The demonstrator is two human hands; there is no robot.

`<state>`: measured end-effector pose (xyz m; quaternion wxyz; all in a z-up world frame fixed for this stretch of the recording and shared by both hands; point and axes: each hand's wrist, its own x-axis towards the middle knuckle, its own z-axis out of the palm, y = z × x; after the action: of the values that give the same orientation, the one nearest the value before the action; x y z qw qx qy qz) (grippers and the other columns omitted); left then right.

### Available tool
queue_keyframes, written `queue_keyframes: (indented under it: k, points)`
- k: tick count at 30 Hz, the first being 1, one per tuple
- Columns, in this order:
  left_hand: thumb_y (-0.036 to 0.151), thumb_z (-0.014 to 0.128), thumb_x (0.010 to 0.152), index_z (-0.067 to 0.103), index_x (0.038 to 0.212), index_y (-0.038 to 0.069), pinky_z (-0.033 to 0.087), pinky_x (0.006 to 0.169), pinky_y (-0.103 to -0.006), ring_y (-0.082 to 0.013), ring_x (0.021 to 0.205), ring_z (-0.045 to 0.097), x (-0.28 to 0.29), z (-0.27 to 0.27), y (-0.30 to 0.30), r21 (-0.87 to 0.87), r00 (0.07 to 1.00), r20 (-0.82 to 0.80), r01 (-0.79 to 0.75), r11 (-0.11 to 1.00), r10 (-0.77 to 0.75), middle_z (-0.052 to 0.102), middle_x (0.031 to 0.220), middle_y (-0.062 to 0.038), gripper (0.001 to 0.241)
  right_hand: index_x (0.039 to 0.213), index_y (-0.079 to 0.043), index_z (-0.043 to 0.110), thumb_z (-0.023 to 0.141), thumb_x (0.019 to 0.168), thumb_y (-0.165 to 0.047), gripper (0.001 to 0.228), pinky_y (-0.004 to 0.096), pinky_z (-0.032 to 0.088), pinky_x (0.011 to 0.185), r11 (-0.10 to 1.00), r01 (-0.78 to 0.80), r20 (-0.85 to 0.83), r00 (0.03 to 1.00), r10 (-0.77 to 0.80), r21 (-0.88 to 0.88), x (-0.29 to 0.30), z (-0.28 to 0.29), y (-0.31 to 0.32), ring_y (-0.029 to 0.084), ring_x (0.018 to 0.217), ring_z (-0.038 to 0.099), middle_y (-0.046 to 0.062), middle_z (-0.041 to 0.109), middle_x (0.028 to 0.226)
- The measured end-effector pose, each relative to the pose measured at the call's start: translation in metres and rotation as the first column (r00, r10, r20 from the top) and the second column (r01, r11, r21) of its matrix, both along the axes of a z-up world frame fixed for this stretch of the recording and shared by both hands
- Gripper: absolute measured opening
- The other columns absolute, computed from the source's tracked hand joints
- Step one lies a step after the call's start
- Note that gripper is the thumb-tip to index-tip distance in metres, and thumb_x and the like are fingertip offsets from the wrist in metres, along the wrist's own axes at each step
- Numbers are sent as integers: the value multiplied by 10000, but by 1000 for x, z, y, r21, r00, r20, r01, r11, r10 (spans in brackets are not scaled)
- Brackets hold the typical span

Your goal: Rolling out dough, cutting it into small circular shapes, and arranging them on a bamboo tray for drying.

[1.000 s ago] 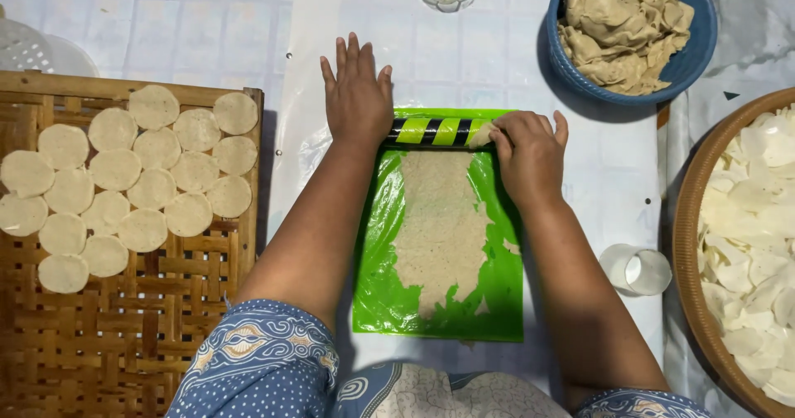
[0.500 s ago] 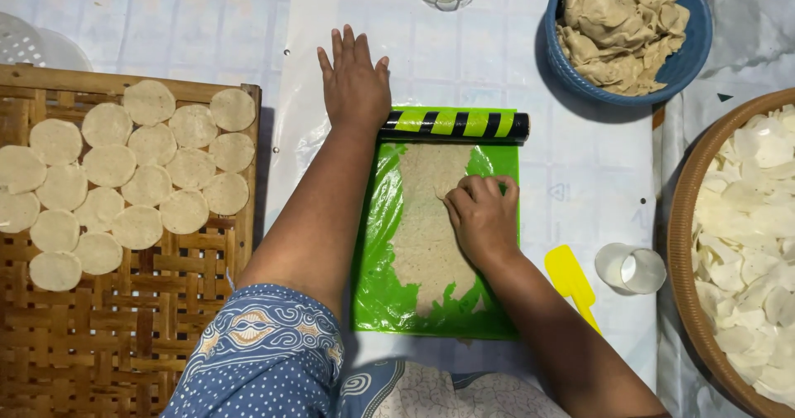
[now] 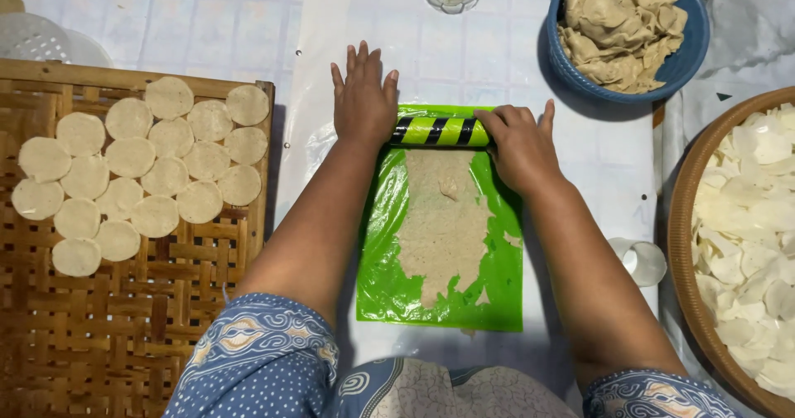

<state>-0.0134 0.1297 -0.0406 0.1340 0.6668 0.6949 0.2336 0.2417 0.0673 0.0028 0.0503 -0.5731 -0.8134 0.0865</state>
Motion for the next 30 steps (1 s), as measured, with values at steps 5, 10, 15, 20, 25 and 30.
queue_keyframes:
  k: [5,10,15,20,25,30]
  points:
    - [316,383,1094,557,1427,100,113,1262,-504,-308,1516,295,-17,43,-78,133,969,67,226,965,-236,460,1570,-139,433,1461,-153,546,674,862,-41,622,714,113,1208,996,-32,-36,999,36,87,17,-3,-39,370,1256,513,121,585,1244]
    - [323,418,1094,531,1474,107,179,1251,-543,-357,1504,344,-29,26,-157,83,928,-120,364,928,-354,450,1580,-182,451,1526,-200,475,701,895,-174,671,738,127,1196,998,-12,-42,999,14,54,18,-27,-103,379,1323,503,115,569,1292]
    - [405,391,1076,354,1588,98,147,1247,-571,-359,1545,235,-20,1,-164,-16,933,-214,292,956,-289,289,1672,-164,598,1626,18,278,399,1095,-487,743,769,-106,1125,988,70,-45,997,-64,141,1,-47,-113,434,1503,335,301,422,1585]
    - [428,314,1095,428,1557,125,93,1245,-592,-389,1548,214,-9,16,-101,-82,960,-202,181,980,-195,303,1667,-156,565,1630,-23,321,266,1131,-562,737,770,-153,1124,986,155,15,988,-157,60,-6,-41,-38,359,1588,203,236,334,1678]
    - [431,260,1100,351,1596,148,-33,1251,-583,-351,1578,138,-7,8,-27,-178,972,-192,104,978,-138,220,1697,-150,579,1665,-170,251,260,1112,-534,663,782,-88,1142,990,140,44,989,-140,-14,-10,-34,38,344,1590,183,194,284,1697]
    - [466,282,1119,435,1511,14,-35,1254,-564,-343,1559,192,-8,10,32,-41,984,-179,-13,999,5,302,1642,-226,619,1544,-41,450,474,1139,-480,598,735,255,1058,937,114,-129,989,-75,330,-1,-54,114,386,1422,438,238,515,1497]
